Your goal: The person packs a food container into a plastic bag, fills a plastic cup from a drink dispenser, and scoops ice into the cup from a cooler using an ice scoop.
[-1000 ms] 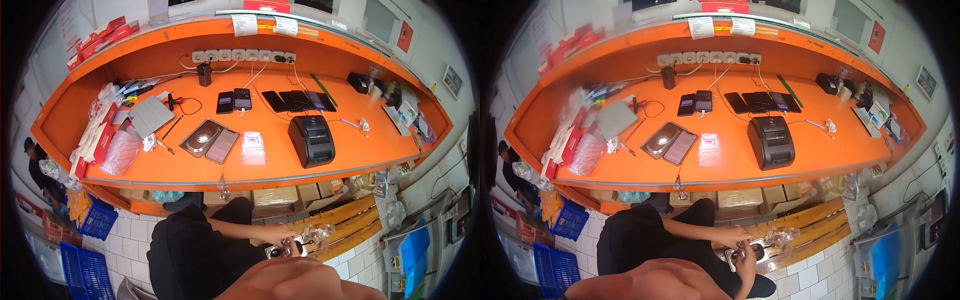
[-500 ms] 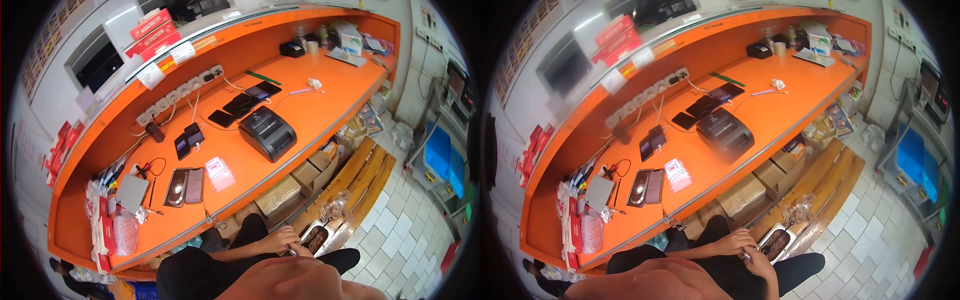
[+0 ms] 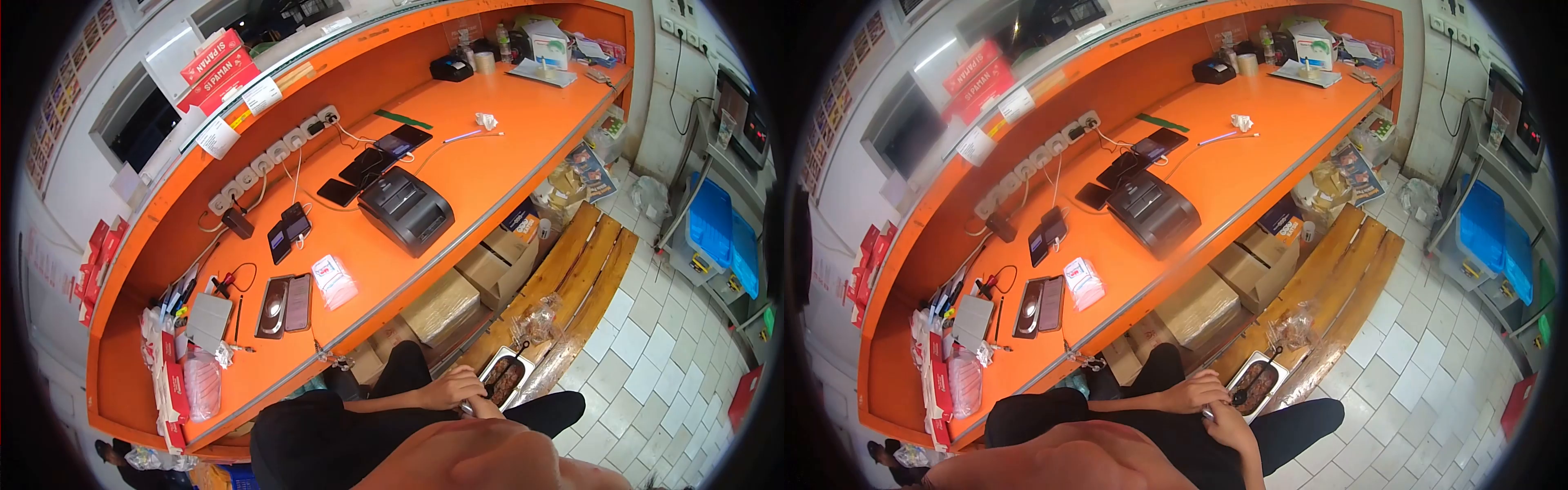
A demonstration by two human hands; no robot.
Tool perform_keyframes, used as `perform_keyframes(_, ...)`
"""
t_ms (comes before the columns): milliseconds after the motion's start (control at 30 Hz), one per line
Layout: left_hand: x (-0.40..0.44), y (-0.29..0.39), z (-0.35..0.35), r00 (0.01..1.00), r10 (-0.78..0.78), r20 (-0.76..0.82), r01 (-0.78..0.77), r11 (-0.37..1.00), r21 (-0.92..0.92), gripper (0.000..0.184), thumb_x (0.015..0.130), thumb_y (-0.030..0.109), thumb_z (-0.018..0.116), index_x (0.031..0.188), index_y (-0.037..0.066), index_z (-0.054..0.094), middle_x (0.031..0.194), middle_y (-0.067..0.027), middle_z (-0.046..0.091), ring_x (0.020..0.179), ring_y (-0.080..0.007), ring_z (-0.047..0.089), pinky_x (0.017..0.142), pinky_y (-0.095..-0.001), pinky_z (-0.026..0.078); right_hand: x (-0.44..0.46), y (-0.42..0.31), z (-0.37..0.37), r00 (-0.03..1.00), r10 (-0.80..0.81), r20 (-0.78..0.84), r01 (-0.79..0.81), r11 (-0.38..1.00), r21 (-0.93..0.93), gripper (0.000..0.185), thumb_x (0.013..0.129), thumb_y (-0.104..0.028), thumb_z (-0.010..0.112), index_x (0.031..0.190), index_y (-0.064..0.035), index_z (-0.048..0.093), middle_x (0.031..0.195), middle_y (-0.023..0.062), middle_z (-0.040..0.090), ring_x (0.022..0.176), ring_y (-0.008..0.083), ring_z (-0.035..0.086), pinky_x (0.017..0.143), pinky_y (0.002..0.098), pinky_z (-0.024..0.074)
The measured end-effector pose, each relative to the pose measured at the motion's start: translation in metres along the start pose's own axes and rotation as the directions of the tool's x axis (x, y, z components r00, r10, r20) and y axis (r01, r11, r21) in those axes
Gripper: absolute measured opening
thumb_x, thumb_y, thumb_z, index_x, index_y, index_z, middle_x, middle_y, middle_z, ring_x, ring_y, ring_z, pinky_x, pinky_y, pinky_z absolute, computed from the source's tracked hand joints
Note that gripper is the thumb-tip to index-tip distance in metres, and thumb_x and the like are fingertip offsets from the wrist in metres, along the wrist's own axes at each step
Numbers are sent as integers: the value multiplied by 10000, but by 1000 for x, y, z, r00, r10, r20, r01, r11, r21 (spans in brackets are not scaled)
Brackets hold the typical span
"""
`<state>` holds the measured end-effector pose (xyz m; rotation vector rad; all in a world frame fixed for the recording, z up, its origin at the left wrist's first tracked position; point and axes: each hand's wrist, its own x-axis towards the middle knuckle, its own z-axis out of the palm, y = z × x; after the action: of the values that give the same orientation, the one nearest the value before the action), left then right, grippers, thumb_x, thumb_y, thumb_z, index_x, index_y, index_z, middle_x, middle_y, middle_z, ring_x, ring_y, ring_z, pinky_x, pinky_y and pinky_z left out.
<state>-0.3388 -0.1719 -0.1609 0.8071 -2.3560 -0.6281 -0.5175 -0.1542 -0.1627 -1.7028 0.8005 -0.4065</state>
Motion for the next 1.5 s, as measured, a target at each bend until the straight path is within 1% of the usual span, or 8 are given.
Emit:
perform_keyframes(167,1,-13,-5,993,-56,-105,63,996,62,249,710,97,669,947,72,597,905,-56,597,862,-248,566,848,-413,410,-14,-9,-9,981,-22,-194,51,988,146,339,792,-73,580,1123,-12,543,964,188,627,933,280,613,804,349,465)
perform_keyframes(267,-2,-28,-11,984,39,-173,15,955,298,257,712,160,702,934,65,615,902,-87,605,825,-277,565,744,-395,442,-22,-5,-22,902,154,-404,96,839,535,214,866,-91,495,1015,1,618,940,110,643,924,159,593,809,301,464)
perform_keyframes(300,-6,-31,-11,959,-156,-237,190,973,128,266,710,144,697,930,37,591,903,-122,597,819,-296,569,744,-390,457,-16,3,-31,855,37,-518,162,928,335,215,892,-127,478,918,12,640,926,112,645,907,139,590,786,287,468)
perform_keyframes(367,-21,-47,-10,887,-454,-89,461,881,102,310,706,162,707,966,39,592,954,-121,607,904,-290,583,821,-360,470,-30,18,-45,669,313,-674,-271,947,171,200,858,-158,564,846,23,647,719,118,646,710,152,623,664,306,487)
perform_keyframes(533,-27,-42,-21,836,-465,-292,469,881,-60,424,647,33,753,1035,36,584,928,-102,644,834,-216,637,732,-308,504,-39,108,-53,417,226,-880,-391,919,51,285,757,-301,705,951,-94,683,793,164,663,737,274,662,657,326,500)
perform_keyframes(833,-46,-29,-9,796,-539,-275,510,842,-174,398,676,-22,683,1051,27,560,894,-91,607,801,-205,620,725,-296,496,46,121,-65,518,301,-801,-620,777,-110,574,633,-547,728,983,-94,686,796,208,659,759,317,658,686,383,513)
perform_keyframes(1100,-66,-28,5,790,-561,-245,529,827,-188,384,668,-25,675,1031,17,557,907,-97,598,851,-212,609,771,-307,483,70,146,-68,604,325,-728,-558,824,-95,432,682,-453,720,866,-64,673,718,193,638,706,355,633,632,419,491)
perform_keyframes(1500,-103,-65,86,731,-633,254,675,615,-408,418,681,79,744,1048,26,551,836,-60,621,719,-145,609,662,-277,490,9,110,7,759,215,-614,-522,765,-377,330,785,-378,657,752,-51,627,607,164,598,596,358,604,546,436,479)
